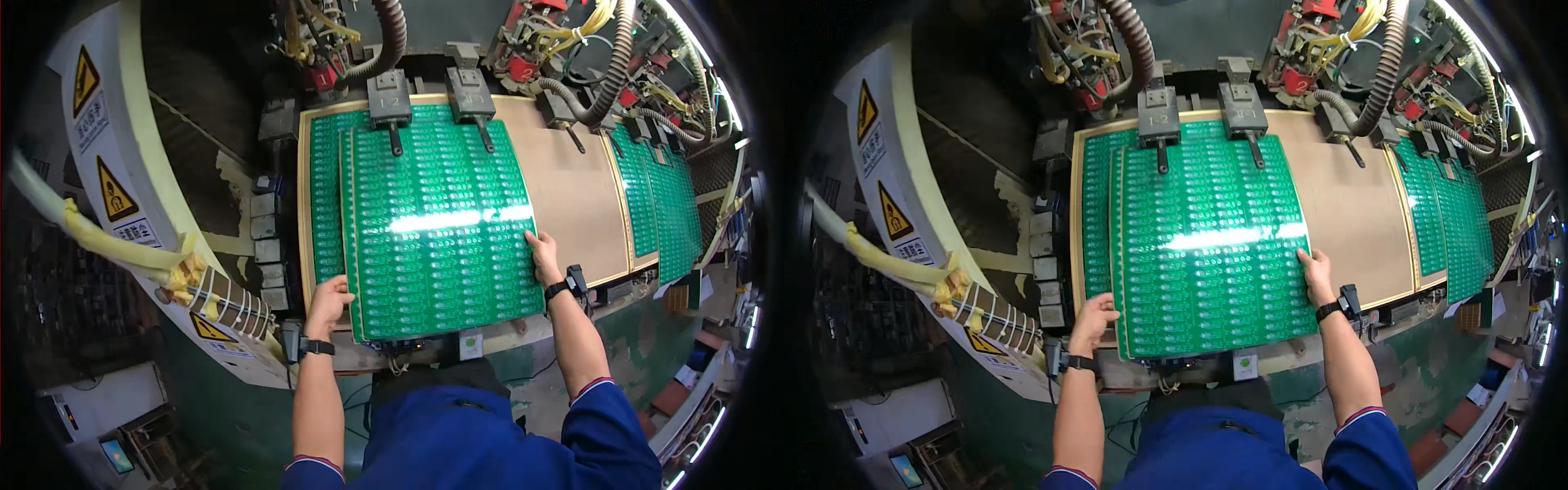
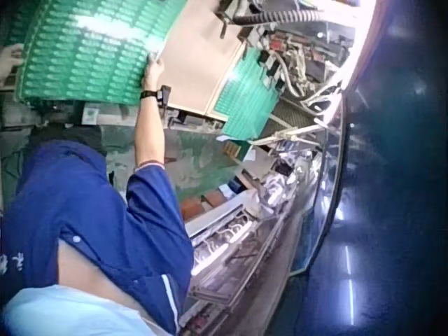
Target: The person assembles printed circuit board panels by placing components into a mounting jig and securing them with a small hammer.
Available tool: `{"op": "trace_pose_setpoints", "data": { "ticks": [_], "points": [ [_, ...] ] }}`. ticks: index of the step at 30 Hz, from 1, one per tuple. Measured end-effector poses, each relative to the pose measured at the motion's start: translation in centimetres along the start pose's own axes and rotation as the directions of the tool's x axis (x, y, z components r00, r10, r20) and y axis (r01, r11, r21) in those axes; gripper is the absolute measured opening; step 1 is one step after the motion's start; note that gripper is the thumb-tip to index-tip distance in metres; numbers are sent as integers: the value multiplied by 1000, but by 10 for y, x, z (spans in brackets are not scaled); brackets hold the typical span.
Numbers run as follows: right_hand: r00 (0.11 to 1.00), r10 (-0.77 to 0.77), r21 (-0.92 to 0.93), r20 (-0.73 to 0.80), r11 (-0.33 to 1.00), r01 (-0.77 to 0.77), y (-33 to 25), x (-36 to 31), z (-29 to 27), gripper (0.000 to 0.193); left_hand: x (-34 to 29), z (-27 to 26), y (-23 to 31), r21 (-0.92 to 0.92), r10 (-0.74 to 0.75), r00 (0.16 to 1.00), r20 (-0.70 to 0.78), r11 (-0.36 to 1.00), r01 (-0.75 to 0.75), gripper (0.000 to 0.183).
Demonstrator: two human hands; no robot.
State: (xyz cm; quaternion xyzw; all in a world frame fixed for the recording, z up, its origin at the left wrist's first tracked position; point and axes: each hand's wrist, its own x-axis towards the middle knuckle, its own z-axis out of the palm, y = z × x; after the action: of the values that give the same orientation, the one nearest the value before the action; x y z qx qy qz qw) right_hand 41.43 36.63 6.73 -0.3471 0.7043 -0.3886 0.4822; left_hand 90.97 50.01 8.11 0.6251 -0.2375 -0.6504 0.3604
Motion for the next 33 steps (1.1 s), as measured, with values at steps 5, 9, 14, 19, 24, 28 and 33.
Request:
{"op": "trace_pose_setpoints", "data": {
  "ticks": [5, 9, 14, 19, 24, 28, 33],
  "points": [
    [996, -83, -93, -23, 992, 81, 8, 32, 42, 37, 44, -39, 2, 564, 113, 976, -187, 825, 13, 35],
    [988, -135, -238, -80, 965, 113, 14, 62, 70, 39, 57, -62, 10, 510, 181, 973, -144, 856, -84, 41],
    [988, -137, -162, -77, 979, 123, 15, 62, 79, 39, 50, -51, 39, 677, 65, 992, -105, 736, 23, 57],
    [996, -88, -76, -29, 993, 85, 4, 44, 81, 35, 39, -43, 47, 744, 20, 989, -146, 661, 96, 69],
    [995, -67, -144, -77, 988, 55, 10, 48, 79, 36, 37, -40, 49, 705, 74, 982, -175, 706, 73, 66],
    [994, -77, -153, -83, 986, 64, 7, 43, 82, 37, 37, -38, 52, 709, 73, 974, -215, 697, 104, 63],
    [990, -106, -108, -97, 990, 95, 7, 40, 85, 37, 41, -37, 56, 703, 64, 973, -223, 702, 115, 59]
  ]
}}
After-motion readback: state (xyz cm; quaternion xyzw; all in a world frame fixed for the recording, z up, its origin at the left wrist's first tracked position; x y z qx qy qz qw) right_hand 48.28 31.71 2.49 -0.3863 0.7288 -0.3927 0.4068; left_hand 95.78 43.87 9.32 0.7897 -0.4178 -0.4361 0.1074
